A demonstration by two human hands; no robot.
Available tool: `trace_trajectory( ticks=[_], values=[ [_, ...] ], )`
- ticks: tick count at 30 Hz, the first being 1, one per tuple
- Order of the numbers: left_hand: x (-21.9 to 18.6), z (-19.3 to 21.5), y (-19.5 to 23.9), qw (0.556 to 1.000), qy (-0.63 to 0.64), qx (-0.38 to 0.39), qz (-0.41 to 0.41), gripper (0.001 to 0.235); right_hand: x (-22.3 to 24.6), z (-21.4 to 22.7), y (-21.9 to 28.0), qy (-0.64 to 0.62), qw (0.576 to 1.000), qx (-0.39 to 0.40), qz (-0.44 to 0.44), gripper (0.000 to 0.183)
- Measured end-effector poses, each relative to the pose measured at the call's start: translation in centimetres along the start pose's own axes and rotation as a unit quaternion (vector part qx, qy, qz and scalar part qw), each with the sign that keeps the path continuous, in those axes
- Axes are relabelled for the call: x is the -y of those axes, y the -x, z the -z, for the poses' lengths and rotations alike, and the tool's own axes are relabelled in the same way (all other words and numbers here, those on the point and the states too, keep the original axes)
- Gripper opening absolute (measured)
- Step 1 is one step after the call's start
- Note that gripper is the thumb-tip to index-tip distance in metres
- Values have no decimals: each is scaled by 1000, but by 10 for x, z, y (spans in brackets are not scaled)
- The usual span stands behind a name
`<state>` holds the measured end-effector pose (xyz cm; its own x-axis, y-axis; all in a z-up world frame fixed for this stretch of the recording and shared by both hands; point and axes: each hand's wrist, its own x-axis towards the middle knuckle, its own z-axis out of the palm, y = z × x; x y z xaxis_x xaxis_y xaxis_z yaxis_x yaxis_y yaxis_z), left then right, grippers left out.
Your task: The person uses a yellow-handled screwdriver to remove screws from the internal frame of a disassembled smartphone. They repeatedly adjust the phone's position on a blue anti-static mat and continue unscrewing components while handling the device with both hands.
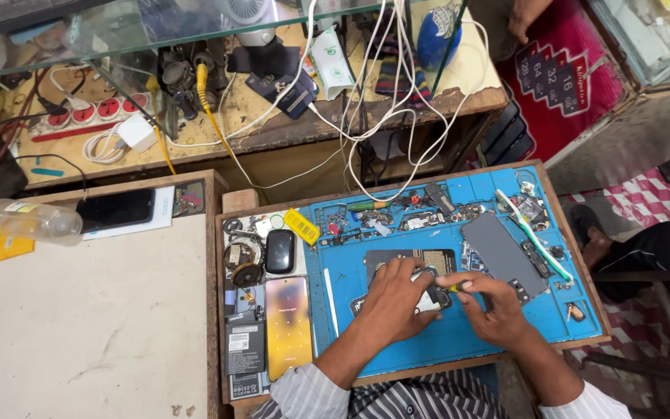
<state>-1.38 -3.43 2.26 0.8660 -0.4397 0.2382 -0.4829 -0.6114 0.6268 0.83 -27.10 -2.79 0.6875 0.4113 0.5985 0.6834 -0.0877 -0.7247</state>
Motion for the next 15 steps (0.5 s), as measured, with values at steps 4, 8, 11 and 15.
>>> trace_trajectory(
  ticks=[4, 8, 11, 15],
  values=[
    [7, -6, 4, 999, 28, 5, 25, 58, -4, -2, 0, 91, 994, -58, 29, 51],
    [7, -12, 5, 999, 37, -10, 23, 56, -3, 3, 3, 13, 1000, 8, -8, 39],
    [7, -12, 6, 999, 32, -8, 23, 52, -3, 1, 7, 55, 997, 19, 56, 47],
    [6, -12, 4, 998, 49, -9, 26, 48, -6, 1, 9, 51, 998, -40, -20, 46]
  ],
)
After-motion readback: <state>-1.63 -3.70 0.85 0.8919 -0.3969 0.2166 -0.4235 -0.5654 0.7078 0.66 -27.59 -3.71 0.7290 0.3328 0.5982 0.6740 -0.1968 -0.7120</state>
